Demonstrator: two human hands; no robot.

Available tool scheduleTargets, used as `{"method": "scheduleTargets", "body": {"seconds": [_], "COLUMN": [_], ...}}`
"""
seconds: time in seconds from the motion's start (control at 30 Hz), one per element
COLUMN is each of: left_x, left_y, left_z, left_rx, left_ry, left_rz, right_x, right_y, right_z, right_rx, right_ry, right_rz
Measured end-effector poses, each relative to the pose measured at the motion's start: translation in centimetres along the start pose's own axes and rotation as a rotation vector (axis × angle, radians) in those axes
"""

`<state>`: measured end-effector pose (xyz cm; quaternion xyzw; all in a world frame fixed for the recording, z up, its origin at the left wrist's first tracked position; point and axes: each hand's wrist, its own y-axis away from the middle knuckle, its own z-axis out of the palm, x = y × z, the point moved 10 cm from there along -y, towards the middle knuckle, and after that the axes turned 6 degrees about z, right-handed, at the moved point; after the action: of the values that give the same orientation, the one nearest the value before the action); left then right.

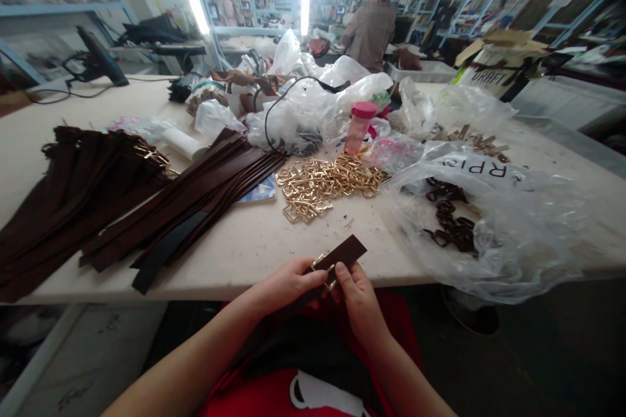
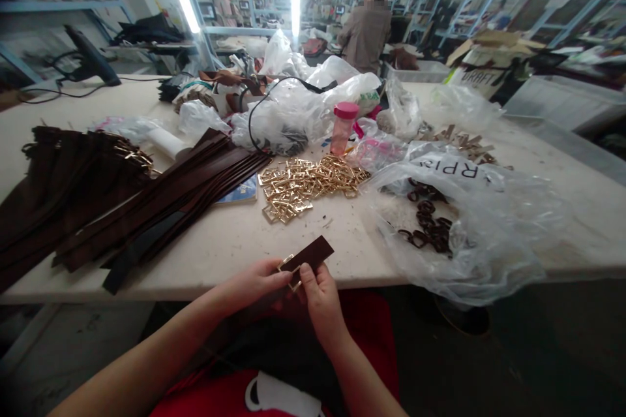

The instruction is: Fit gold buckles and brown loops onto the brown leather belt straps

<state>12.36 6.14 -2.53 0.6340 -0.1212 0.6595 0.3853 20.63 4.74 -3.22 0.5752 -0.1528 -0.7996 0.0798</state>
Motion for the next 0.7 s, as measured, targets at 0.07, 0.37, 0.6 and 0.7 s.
{"method": "scheduleTargets", "body": {"seconds": [0.07, 0.37, 0.6, 0.7], "left_x": [0.0, -0.9, 1.5, 1.1], "left_y": [0.2, 1.1, 0.3, 0.3], "left_z": [-0.1, -0.4, 0.7, 0.6], "left_rx": [-0.009, 0.004, -0.042, -0.026], "left_ry": [0.033, 0.013, 0.016, 0.019], "left_rz": [0.0, -0.087, 0.062, 0.022], "right_x": [-0.1, -0.5, -0.3, -0.2], "right_y": [0.4, 0.8, 1.2, 1.2], "right_z": [0.6, -0.2, 0.3, 0.0], "right_rx": [-0.073, -0.076, -0.082, -0.047], "right_ry": [-0.02, -0.117, -0.115, -0.065], "right_rz": [0.019, 0.026, 0.027, 0.033]}}
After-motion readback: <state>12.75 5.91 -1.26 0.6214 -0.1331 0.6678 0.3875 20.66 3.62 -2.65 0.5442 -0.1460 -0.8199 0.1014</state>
